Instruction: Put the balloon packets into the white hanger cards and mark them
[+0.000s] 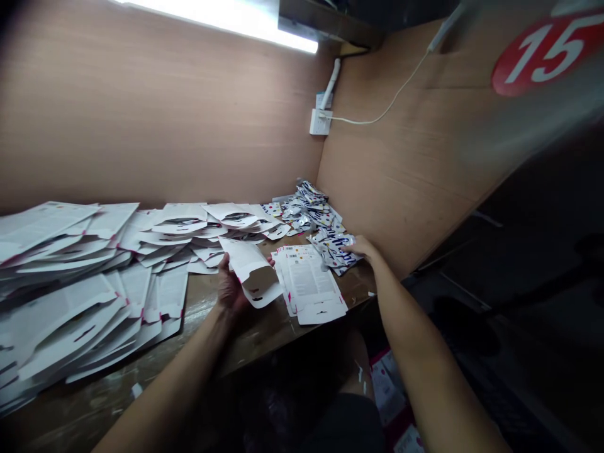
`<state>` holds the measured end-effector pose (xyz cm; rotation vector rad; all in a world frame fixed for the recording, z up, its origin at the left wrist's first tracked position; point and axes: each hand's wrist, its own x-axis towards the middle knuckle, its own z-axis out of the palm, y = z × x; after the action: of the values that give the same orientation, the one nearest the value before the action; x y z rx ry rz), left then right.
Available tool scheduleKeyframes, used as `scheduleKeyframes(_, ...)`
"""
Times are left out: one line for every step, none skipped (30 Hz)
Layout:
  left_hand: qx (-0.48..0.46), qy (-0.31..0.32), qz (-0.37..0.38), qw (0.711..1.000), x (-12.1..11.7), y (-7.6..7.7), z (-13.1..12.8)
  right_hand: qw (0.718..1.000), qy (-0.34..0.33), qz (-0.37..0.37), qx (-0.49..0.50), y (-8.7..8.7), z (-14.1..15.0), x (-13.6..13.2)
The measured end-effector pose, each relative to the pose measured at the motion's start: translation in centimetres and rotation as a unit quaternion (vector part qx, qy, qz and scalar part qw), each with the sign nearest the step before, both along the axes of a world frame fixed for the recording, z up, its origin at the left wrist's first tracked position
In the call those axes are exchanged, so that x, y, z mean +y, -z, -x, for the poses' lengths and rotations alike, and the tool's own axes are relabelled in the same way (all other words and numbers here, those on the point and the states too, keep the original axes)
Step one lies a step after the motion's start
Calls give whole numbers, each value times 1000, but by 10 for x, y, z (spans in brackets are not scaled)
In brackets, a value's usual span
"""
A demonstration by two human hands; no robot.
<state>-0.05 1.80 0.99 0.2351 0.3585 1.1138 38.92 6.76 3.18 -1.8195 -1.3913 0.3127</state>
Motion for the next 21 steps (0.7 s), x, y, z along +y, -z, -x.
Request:
scheduleKeyframes(1,0,-2,1000,0,1,0,1000,-5,-7,22,-2,-4,-6)
scheduleKeyframes(1,1,-3,1000,1,1,1,999,-9,-16,48,-4,-8,-12)
scheduleKeyframes(1,4,-5,1000,0,2,1,997,-14,-30,75,-7,-10,-18)
scheduleKeyframes(2,7,-6,1000,0,3,0,994,-20,-49,101,-9,-10,-26)
scheduleKeyframes(4,10,-6,1000,0,4,0,989,-27,-70,125,-11,-8,-34)
scheduleKeyframes(6,13,-6,1000,0,5,-1,984,-36,-90,147,-11,-1,-44)
scheduleKeyframes(8,16,-7,1000,-1,6,-2,979,-43,-109,166,-12,9,-56)
scheduleKeyframes(10,20,-8,1000,-1,7,-2,975,-43,-130,177,-11,24,-70)
scheduleKeyframes(11,24,-10,1000,-2,8,-3,971,-35,-153,182,-10,43,-85)
scheduleKeyframes(9,29,-12,999,-2,9,-3,968,-22,-176,180,-8,65,-102)
scheduleKeyframes(4,30,-17,999,-3,10,-3,964,4,-207,170,-5,90,-120)
scheduleKeyframes(-1,28,-22,999,-3,10,-3,961,13,-224,161,-3,114,-137)
scheduleKeyframes(-5,24,-25,999,-4,10,-3,962,-5,-224,154,0,138,-153)
scheduleKeyframes(-8,21,-27,999,-4,10,-2,963,-48,-221,150,3,159,-167)
scheduleKeyframes(-9,19,-27,999,-5,9,-2,960,-119,-207,145,5,176,-177)
scheduleKeyframes(-9,19,-25,999,-5,9,-1,953,-195,-191,133,8,190,-184)
scheduleKeyframes(-8,21,-22,1000,-6,8,-1,941,-266,-177,115,10,199,-188)
scheduleKeyframes(-9,24,-20,999,-7,8,-1,929,-320,-164,92,12,205,-189)
scheduleKeyframes(-9,26,-21,999,-7,8,-1,921,-350,-157,65,14,208,-186)
scheduleKeyframes(-8,27,-22,999,-8,7,-2,920,-360,-152,37,15,210,-182)
scheduleKeyframes(-5,28,-25,999,-10,7,-4,923,-355,-150,9,17,212,-176)
